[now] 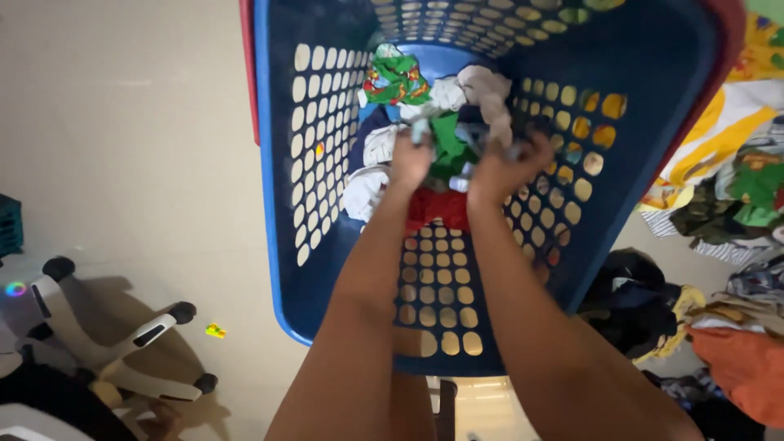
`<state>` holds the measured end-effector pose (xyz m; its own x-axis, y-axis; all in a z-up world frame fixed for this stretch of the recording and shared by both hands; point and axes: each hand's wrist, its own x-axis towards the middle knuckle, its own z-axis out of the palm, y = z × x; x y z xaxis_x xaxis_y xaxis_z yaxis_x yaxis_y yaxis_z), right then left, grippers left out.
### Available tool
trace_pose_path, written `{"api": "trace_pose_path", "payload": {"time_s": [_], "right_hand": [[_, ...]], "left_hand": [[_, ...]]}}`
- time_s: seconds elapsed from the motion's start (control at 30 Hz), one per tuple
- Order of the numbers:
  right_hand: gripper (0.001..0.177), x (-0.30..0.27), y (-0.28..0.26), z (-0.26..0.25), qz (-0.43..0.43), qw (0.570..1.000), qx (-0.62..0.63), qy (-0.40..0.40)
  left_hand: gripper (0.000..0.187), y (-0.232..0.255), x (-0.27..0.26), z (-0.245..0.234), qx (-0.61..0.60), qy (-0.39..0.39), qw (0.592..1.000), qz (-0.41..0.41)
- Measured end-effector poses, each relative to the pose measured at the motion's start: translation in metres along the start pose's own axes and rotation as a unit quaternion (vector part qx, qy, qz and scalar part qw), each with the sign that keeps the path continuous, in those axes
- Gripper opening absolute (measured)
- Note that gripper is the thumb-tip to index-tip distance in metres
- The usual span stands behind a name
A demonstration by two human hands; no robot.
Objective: Sorting through a pile of clothes on the floor and placing them into a laundry basket.
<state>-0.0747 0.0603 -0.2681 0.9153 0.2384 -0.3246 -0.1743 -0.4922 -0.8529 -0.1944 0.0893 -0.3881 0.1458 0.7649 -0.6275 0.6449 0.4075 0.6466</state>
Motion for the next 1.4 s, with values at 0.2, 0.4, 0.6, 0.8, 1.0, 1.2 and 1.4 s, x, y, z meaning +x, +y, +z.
{"api": "trace_pose_path", "payload": {"time_s": [0.2, 0.4, 0.6, 0.8, 1.0, 1.2, 1.4], "right_hand": [[0.029, 0.033, 0.141, -0.024, -0.118, 0.985, -0.124, 0.006], [0.063, 0.036, 0.084, 0.011, -0.174, 0.861, -0.425, -0.218], [0.021, 0.072, 0.183, 0.001, -0.205, 0.860, -0.410, -0.224], [0.026, 0.008, 0.089, -0.023, 0.058, 0.956, -0.124, -0.259], [0.014, -0.001, -0.019, -0.099, 0.014, 0.893, 0.000, -0.450], [0.032, 0.077, -0.186, -0.186, 0.337, 0.700, 0.402, -0.484], [0.040, 0.128, -0.235, -0.228, 0.099, 0.943, 0.225, -0.223]], "left_hand": [[0.022, -0.007, 0.012, -0.040, -0.328, 0.105, 0.938, 0.032], [0.022, -0.038, 0.026, -0.050, -0.195, 0.130, 0.971, 0.045], [0.019, -0.026, 0.001, -0.040, -0.256, 0.033, 0.956, -0.137], [0.029, 0.083, -0.071, -0.051, -0.332, 0.001, 0.929, -0.163], [0.027, 0.134, -0.110, -0.055, -0.288, -0.093, 0.949, -0.089], [0.031, 0.273, -0.182, -0.067, -0.377, -0.130, 0.916, 0.028], [0.029, 0.398, -0.250, 0.017, -0.401, -0.222, 0.887, 0.053]]}}
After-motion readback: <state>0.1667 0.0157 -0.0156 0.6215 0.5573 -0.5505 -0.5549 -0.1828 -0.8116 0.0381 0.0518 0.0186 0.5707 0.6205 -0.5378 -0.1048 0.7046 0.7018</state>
